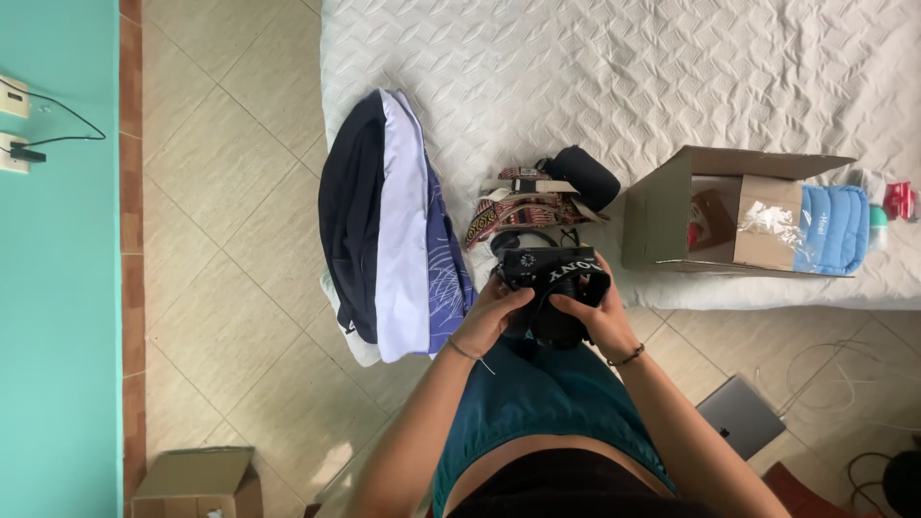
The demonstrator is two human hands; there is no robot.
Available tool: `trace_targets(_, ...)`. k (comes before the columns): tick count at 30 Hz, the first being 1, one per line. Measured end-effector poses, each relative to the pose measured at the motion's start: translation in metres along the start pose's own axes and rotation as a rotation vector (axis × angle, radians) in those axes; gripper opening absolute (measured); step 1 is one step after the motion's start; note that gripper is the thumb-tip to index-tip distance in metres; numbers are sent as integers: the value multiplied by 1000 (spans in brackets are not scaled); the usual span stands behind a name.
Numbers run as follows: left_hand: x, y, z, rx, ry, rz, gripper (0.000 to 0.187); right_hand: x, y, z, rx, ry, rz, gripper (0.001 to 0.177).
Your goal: The person is seen organizing various personal items on a table, including a camera, notebooks, and a water bottle, before placing some items into a bag.
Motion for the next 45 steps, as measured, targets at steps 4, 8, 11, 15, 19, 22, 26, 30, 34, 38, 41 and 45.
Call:
trace_targets(4, -8, -5, 13, -17, 26, 159, 75, -12, 8, 9, 28, -57, 4, 98)
trace_targets(8, -12, 9, 15, -123, 83, 277, 84, -37, 43, 16, 39, -11, 60, 101)
trace_targets(11, -9, 36, 0, -201, 206, 364, 97, -41, 81, 34, 17, 9, 145, 100)
trace_targets(15, -19, 82, -13, -438, 516, 353, 106, -44, 151, 51, 56, 137, 222, 99)
trace_targets(19, -49, 148, -40, -607, 714, 546, 103, -59, 237, 72, 191, 108, 173, 91)
trace_targets(22, -70, 199, -72, -657, 748, 437, 105, -72, 295, 95, 195, 65, 195, 96)
trace_targets(26, -89, 276, -131, -680, 790, 304, 103, -117, 373, 126, 157, -21, 268, 85)
trace_targets(30, -62, 341, -193, -607, 668, 275, 101, -174, 431, 139, 98, -32, 249, 97)
trace_targets(34, -30, 382, -229, -613, 702, 317, 95, -214, 464, 133, 59, -161, 357, 97)
trace_targets(38, -4, 399, -243, -695, 738, 129, 88, -250, 484, 115, 47, -284, 367, 102)
trace_targets(41, 0, 391, -236, -811, 730, 104, 84, -266, 487, 99, 57, -369, 340, 100)
trace_targets(45, -25, 353, -198, -1060, 856, 365, 79, -269, 482, 79, -14, -659, 117, 98)
Point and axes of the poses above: each hand's wrist, its own y-axis towards the middle knuckle, its own z-axis out of the palm, x = y × z, the point moved 2 cm from there along y, towards the middle knuckle, and after that the axes turned 8 degrees about -x, right-handed, at the moved point
